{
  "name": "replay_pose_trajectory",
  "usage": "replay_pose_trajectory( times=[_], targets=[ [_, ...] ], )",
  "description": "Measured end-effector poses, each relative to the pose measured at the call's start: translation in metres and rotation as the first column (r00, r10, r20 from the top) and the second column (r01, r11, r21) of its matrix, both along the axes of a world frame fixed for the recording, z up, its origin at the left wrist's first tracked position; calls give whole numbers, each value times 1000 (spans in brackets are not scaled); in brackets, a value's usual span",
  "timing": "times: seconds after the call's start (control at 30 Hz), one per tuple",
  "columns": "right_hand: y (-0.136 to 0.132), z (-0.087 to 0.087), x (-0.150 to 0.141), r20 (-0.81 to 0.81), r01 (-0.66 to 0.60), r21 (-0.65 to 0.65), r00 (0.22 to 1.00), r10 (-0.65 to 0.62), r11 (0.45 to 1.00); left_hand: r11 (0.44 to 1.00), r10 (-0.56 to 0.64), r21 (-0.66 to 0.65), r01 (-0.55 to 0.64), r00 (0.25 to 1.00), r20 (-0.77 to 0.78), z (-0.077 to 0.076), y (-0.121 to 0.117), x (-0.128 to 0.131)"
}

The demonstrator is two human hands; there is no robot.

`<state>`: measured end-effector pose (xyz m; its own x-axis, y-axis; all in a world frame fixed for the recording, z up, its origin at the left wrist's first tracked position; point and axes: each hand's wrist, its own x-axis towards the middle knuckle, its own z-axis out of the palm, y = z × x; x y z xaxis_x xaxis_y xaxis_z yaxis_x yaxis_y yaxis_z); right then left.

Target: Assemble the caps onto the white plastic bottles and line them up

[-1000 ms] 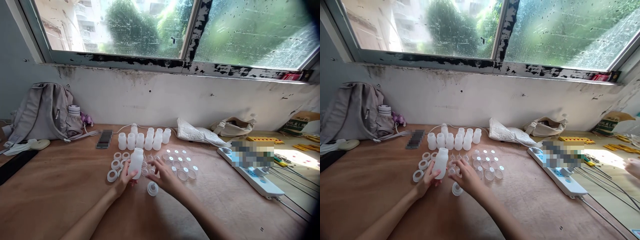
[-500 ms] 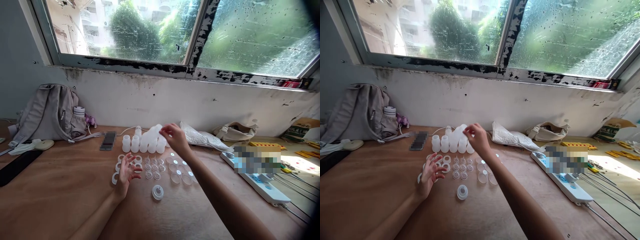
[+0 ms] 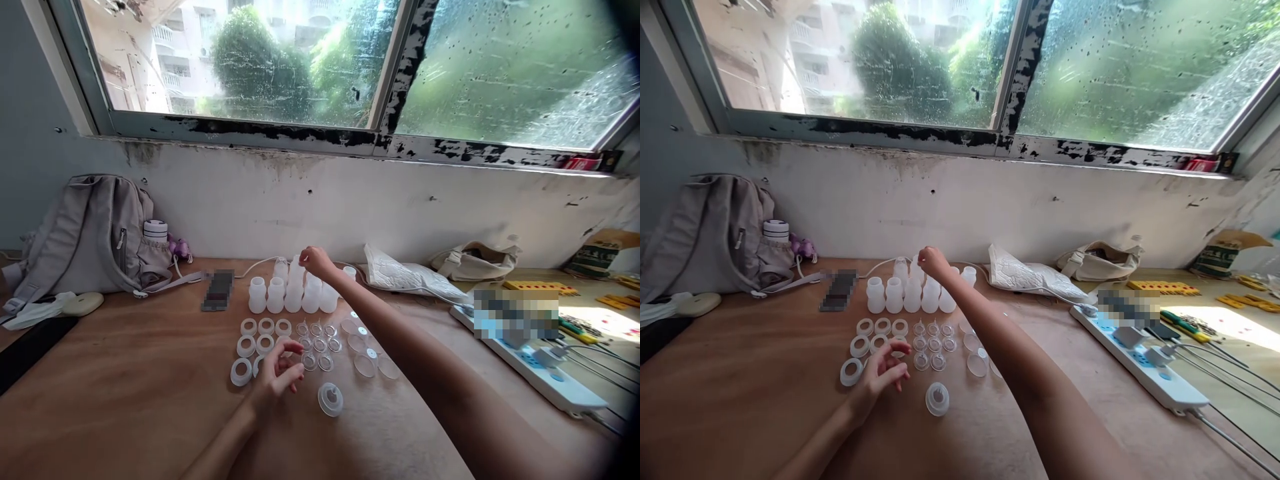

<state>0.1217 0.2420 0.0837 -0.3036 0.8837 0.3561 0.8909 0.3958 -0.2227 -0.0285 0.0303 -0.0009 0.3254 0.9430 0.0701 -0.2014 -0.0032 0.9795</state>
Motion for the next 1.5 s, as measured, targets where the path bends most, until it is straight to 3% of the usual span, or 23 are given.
replay_pose_trajectory(
  times=[0.13, 0.27, 0.5, 0.6, 0.67, 0.8, 0.9, 0.97, 1.17, 1.33, 1.5],
  targets=[
    [4, -14, 1, 64, -1, -84, 998, 7, 996, 995, -98, -10, 97, 994, -58, -4, -4, 6],
    [4, -20, 1, 95, 11, -128, 996, 1, 992, 993, -116, 5, 118, 982, -149, -13, -4, 10],
    [-17, 0, 5, 69, -26, -70, 997, 31, 997, 995, -81, 35, 91, 973, -218, -11, -5, 9],
    [-51, 4, 13, 35, -26, -11, 999, 27, 1000, 997, -45, 51, 61, 964, -261, -10, -5, 7],
    [-84, -2, 21, 29, -41, -27, 999, 42, 999, 997, 19, 73, 4, 948, -319, -12, -4, 7],
    [-164, -34, 38, 42, -161, -331, 982, 185, 930, 992, 85, 119, -39, 906, -414, -16, -3, 8],
    [-208, -54, 44, 81, -168, -417, 972, 221, 893, 985, 84, 172, -7, 890, -447, -17, -5, 10],
    [-223, -59, 45, 57, -158, -440, 977, 203, 884, 980, 89, 201, 9, 876, -474, -17, -7, 10],
    [-234, -58, 49, -16, -197, -467, 977, 215, 862, 963, 127, 269, 31, 826, -550, -13, -9, 12],
    [-235, -72, 55, -18, -256, -466, 960, 280, 847, 957, 146, 289, 30, 811, -567, -14, -10, 13],
    [-222, -86, 58, -301, -280, -413, 940, 160, 866, 966, 89, 250, 62, 832, -548, -12, -12, 16]
  ],
)
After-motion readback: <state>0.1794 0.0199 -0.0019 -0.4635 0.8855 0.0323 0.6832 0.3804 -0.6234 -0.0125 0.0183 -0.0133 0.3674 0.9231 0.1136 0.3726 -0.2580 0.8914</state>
